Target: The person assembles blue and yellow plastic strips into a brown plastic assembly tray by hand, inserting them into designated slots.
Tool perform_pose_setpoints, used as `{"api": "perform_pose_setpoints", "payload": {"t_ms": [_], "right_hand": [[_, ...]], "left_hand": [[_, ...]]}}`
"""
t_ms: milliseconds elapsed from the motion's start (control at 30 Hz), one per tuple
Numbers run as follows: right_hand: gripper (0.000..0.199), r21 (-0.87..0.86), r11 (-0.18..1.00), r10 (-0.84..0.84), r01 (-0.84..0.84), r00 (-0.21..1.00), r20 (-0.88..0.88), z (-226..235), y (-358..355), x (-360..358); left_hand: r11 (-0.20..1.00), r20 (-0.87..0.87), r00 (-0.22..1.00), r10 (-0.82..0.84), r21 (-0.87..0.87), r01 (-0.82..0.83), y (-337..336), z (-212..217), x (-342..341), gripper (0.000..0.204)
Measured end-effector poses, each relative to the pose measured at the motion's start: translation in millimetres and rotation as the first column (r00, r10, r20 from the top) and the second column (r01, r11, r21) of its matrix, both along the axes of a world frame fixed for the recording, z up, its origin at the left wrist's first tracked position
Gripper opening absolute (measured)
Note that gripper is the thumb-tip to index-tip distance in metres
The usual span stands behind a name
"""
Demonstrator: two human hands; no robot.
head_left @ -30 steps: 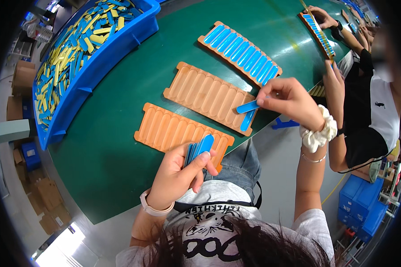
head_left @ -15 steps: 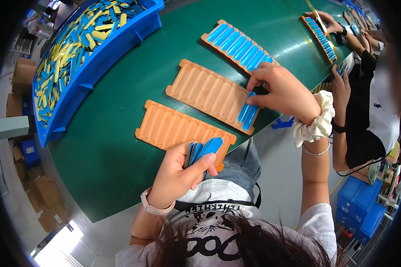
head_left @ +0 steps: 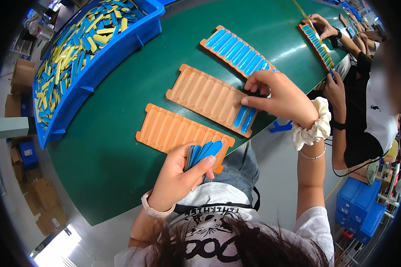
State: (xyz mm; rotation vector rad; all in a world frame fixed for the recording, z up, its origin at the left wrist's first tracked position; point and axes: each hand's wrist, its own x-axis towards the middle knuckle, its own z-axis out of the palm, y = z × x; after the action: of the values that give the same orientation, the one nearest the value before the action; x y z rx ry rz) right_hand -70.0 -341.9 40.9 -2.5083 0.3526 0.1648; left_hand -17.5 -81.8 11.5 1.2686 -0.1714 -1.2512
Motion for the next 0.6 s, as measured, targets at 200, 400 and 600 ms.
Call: {"api": "perform_pose_setpoints", "payload": {"t_ms": [200,400,600], "right_hand": [[0.026,0.073,0.964,-0.265,0.255,0.925,0.271,-4,-28,-11],[0.029,0.014,0.949,-0.299,0.315,0.885,0.357,-30,-50,-12],[0.034,0.172,0.921,-0.381,0.351,0.903,0.199,-37,-64,-9]], "left_hand": [[0.999,-0.016,0.999,0.037,0.006,-0.037,2,-1,-1,0.015],[1.000,-0.029,1.000,0.002,-0.025,-0.003,-3,3,1,0.016],[1.000,-0.022,1.000,-0.015,-0.024,0.014,-5,4,1,0.015]]}}
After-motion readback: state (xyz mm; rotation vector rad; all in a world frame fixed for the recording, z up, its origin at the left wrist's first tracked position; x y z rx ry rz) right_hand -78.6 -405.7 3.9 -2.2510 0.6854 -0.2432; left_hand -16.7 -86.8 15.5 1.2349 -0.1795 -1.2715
